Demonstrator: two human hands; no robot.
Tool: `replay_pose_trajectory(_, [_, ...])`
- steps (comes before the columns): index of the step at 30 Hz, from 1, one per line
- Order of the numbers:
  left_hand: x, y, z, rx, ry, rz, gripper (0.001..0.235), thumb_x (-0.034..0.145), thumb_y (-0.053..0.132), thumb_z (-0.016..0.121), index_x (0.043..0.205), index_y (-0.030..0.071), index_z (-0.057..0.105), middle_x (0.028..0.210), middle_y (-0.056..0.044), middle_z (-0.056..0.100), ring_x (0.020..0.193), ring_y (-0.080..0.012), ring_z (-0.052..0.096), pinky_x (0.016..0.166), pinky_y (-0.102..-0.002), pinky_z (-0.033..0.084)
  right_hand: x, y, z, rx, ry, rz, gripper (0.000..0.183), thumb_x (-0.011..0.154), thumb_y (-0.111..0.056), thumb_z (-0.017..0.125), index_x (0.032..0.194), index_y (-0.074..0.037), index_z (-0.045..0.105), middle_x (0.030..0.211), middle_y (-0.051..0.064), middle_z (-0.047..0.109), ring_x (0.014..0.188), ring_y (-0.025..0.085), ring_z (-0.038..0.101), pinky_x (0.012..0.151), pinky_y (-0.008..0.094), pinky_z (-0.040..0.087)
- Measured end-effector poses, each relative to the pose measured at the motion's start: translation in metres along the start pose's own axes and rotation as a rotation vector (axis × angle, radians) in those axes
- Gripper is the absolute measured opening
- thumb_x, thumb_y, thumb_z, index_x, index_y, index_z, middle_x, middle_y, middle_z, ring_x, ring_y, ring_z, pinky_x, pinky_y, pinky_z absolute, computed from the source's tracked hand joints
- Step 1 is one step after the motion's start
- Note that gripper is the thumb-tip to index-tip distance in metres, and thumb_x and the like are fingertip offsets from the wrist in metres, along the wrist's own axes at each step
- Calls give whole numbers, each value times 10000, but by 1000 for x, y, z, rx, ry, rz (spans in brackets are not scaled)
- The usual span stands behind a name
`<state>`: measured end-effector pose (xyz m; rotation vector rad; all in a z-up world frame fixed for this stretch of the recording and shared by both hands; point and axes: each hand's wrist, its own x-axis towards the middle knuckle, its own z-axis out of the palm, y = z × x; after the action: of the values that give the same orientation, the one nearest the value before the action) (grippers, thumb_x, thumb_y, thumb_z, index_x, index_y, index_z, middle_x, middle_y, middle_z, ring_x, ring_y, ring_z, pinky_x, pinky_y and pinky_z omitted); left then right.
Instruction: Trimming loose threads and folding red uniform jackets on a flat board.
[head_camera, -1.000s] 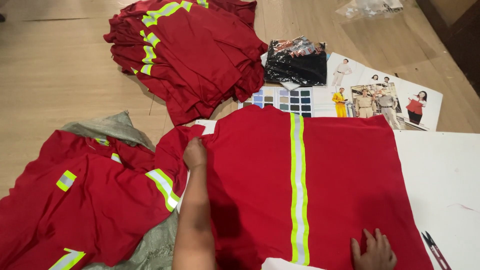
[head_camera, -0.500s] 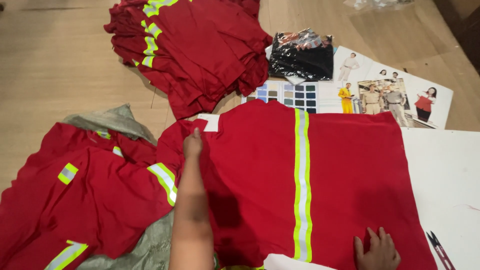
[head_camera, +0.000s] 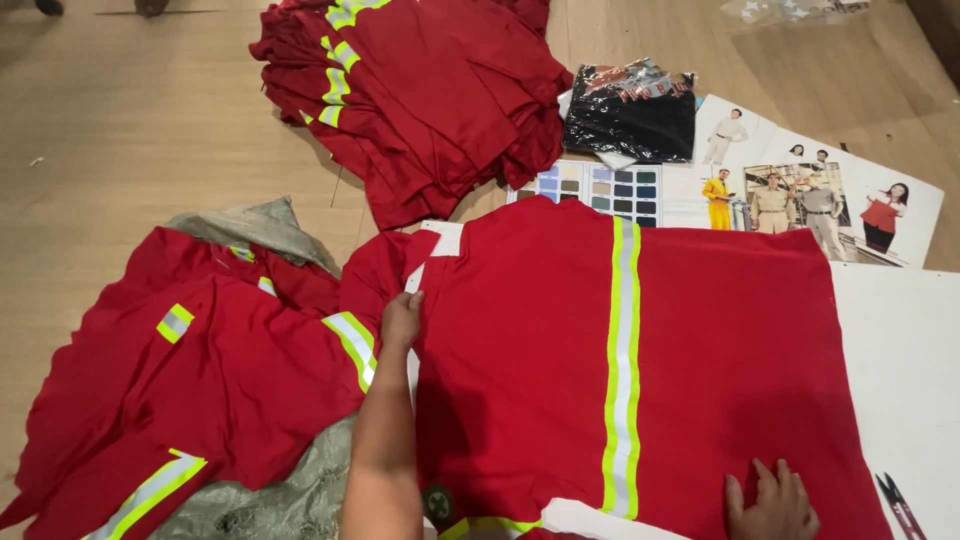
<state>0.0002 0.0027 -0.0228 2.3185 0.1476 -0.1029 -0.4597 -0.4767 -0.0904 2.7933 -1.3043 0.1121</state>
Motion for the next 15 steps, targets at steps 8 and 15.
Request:
replay_pose_trajectory(8, [1, -3, 4, -384, -7, -169, 331, 885, 311, 720, 1051, 26, 696, 919, -66, 662, 806, -178, 580, 758, -290, 501, 2, -1, -2, 32, -2, 9, 609, 886, -572, 607, 1363, -207, 709, 1543, 74, 623, 1481, 273, 513, 1162, 513, 352])
replay_pose_trajectory(15, [-13, 4, -6, -125, 69, -146, 369, 978, 325, 632, 1053, -11, 765, 774, -113, 715, 666, -222, 589, 683, -357, 520, 1, 1, -1, -15, 26, -25, 610, 901, -602, 582, 1364, -223, 706, 1529, 58, 637, 1472, 251, 538, 1137, 480, 396])
